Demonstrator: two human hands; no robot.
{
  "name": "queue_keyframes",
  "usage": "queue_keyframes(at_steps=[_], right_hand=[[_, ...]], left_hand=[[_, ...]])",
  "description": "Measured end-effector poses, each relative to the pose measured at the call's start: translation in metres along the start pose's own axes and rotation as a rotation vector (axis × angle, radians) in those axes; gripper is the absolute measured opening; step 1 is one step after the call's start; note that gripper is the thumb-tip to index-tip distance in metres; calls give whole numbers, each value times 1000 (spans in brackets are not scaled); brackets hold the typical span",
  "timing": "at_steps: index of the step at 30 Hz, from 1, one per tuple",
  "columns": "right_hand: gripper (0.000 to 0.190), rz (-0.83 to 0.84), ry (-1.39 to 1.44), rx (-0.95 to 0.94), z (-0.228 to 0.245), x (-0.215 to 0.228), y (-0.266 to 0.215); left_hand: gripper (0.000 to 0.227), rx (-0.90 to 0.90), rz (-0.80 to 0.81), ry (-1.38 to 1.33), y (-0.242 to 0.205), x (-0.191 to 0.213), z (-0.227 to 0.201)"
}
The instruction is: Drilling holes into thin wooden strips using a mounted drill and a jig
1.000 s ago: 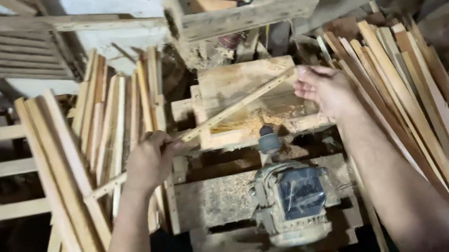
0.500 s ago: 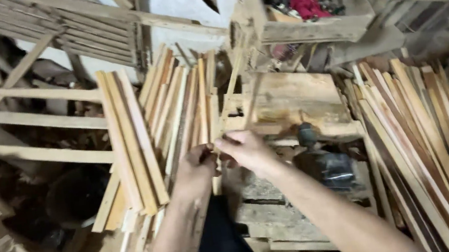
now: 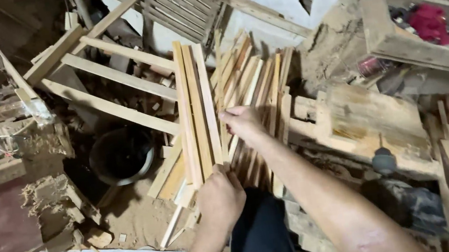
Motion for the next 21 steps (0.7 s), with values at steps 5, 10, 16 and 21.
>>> queue_keyframes(at_steps=[5, 10, 16, 21], right_hand=[[47, -39, -344, 38, 39, -38, -31], [43, -49, -570, 88, -10, -50, 27], [44, 13, -534, 111, 12, -40, -6], [46, 117, -576, 77, 10, -20, -33]], left_hand=[[18, -49, -282, 141, 22, -5, 11], [19, -11, -335, 275, 40, -17, 15], [18, -27, -226, 256, 49, -29, 22], [17, -59, -294, 314, 53, -49, 19]])
Point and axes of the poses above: each hand's wrist, its own y-axis towards the middle knuckle, its own x-axis out of the back of the hand, z = x × y, the point moved 2 cm from there along y, towards the middle knuckle, and after that the axes turned 9 degrees about -x, right-handed, at the moved point
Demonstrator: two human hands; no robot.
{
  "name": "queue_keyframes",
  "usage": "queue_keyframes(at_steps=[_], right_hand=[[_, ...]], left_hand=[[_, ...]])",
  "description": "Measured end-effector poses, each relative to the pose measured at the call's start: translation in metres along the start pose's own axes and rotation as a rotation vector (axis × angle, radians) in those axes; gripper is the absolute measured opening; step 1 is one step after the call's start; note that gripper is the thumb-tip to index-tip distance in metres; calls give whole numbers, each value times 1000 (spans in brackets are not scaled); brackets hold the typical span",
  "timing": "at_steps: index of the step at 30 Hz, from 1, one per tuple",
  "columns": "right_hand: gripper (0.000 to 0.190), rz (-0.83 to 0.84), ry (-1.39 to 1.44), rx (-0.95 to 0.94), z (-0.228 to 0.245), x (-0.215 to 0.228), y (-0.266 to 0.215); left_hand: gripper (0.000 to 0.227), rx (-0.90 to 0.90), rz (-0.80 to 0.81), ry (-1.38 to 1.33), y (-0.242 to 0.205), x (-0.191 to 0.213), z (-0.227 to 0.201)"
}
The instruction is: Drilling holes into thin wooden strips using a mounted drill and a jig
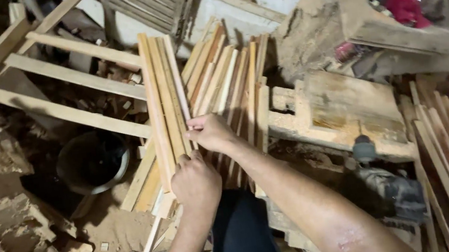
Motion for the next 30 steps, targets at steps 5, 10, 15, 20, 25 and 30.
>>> queue_keyframes(at_steps=[5, 10, 15, 20, 25, 30], right_hand=[[40, -22, 55, -13, -30, 18, -25], [34, -80, 185, -1, -36, 36, -70], [28, -263, 395, 73, -49, 52, -110], [42, -303, 212, 148, -43, 142, -210], [33, -245, 359, 330, -68, 251, -288], [28, -804, 594, 164, -203, 339, -294]], left_hand=[[20, -42, 98, -89, -7, 28, -25], [20, -68, 174, -140, -16, 42, -45], [37, 119, 607, -44, -7, 85, -84], [25, -307, 269, 74, -35, 65, -104], [42, -752, 101, -220, -30, 101, -201], [33, -952, -29, -647, -46, 122, -364]])
Point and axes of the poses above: each hand's wrist, its own y-axis towards the middle knuckle, its own x-axis out of the back of the hand, z = x × y, the point moved 2 cm from there along y, towards the middle knuckle, and after that the axes turned 9 degrees about -x, right-handed, at the moved point
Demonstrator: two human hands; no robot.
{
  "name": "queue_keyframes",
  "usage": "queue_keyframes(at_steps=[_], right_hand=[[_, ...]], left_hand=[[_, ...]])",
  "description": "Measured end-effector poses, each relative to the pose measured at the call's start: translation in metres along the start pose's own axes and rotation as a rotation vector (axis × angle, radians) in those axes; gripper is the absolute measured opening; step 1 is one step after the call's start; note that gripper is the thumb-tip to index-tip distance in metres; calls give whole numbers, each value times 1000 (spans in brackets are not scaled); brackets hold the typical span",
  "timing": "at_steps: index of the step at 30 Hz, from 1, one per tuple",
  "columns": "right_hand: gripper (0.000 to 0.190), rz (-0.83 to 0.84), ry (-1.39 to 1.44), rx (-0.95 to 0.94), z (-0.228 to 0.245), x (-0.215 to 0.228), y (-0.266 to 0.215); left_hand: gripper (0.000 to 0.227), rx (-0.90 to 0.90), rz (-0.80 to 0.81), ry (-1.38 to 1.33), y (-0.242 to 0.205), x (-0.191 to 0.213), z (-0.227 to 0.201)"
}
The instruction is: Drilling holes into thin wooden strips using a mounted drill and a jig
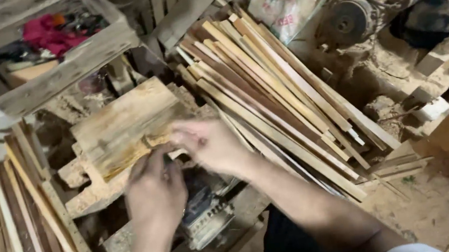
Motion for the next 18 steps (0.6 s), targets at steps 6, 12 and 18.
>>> queue_keyframes(at_steps=[6, 12, 18], right_hand=[[28, -410, -606, -230, -198, 161, 98], [32, -929, -1390, -572, -299, 237, 117], [32, -723, -1138, -611, -317, 251, 126]], left_hand=[[51, 221, 722, -154, 64, -50, -85], [51, 46, 814, -108, 60, -147, -81], [45, 21, 902, -59, 58, -176, -79]])
Point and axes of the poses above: each hand's wrist, its own y-axis towards the middle knuckle, its own x-axis out of the back of the hand, z = x × y, the point moved 2 cm from there along y, towards the middle knuckle, and after that the axes turned 9 degrees about -x, right-handed, at the moved point
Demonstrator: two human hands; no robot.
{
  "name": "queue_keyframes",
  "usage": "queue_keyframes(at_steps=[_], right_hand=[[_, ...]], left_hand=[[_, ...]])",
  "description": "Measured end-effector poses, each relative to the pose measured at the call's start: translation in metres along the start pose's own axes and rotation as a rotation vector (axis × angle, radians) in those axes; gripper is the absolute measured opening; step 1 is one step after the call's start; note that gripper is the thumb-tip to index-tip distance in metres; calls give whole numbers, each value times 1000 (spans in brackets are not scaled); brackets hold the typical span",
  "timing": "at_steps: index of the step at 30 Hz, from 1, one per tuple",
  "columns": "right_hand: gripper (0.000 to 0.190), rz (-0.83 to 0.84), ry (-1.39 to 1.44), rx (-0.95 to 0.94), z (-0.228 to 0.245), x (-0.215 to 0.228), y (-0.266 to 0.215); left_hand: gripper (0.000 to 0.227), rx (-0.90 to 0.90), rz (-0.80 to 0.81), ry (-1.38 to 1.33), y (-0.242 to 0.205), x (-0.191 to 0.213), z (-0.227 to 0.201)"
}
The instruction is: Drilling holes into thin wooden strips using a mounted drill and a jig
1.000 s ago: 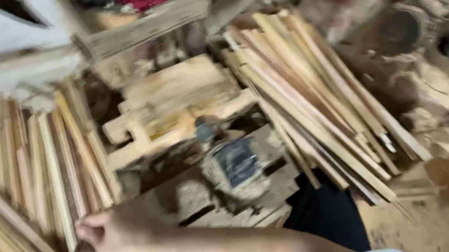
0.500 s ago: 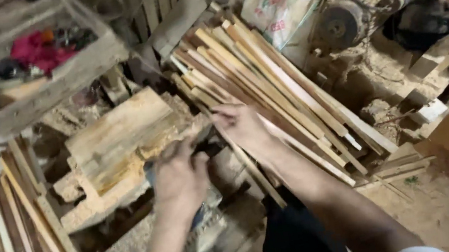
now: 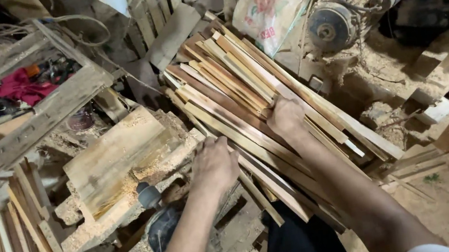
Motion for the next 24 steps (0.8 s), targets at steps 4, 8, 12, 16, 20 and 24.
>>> queue_keyframes(at_steps=[4, 8, 12, 16, 20, 24], right_hand=[[38, 306, 45, 62, -1, 70, -31], [27, 445, 396, 56, 16, 154, -76], [36, 759, 967, -307, 25, 142, -77], [56, 747, 1022, -248, 40, 156, -130], [46, 771, 1391, -386, 69, 205, -185], [38, 889, 1599, -316, 108, 238, -211]], left_hand=[[49, 19, -10, -23, 0, 3, 1], [50, 74, 79, -206, -13, 29, -18], [49, 72, 110, -375, -34, 53, -51], [60, 84, 152, -619, -58, 67, -75], [52, 173, 60, -730, -55, 53, -52], [47, 180, 56, -540, -86, 77, -31]])
Point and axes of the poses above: each hand's wrist, its own y-axis towards the middle knuckle, its own x-axis out of the back of the hand, z = x × y, the point moved 2 cm from there along y, towards the middle knuckle, and after that the axes turned 9 degrees about -x, right-handed, at the moved point
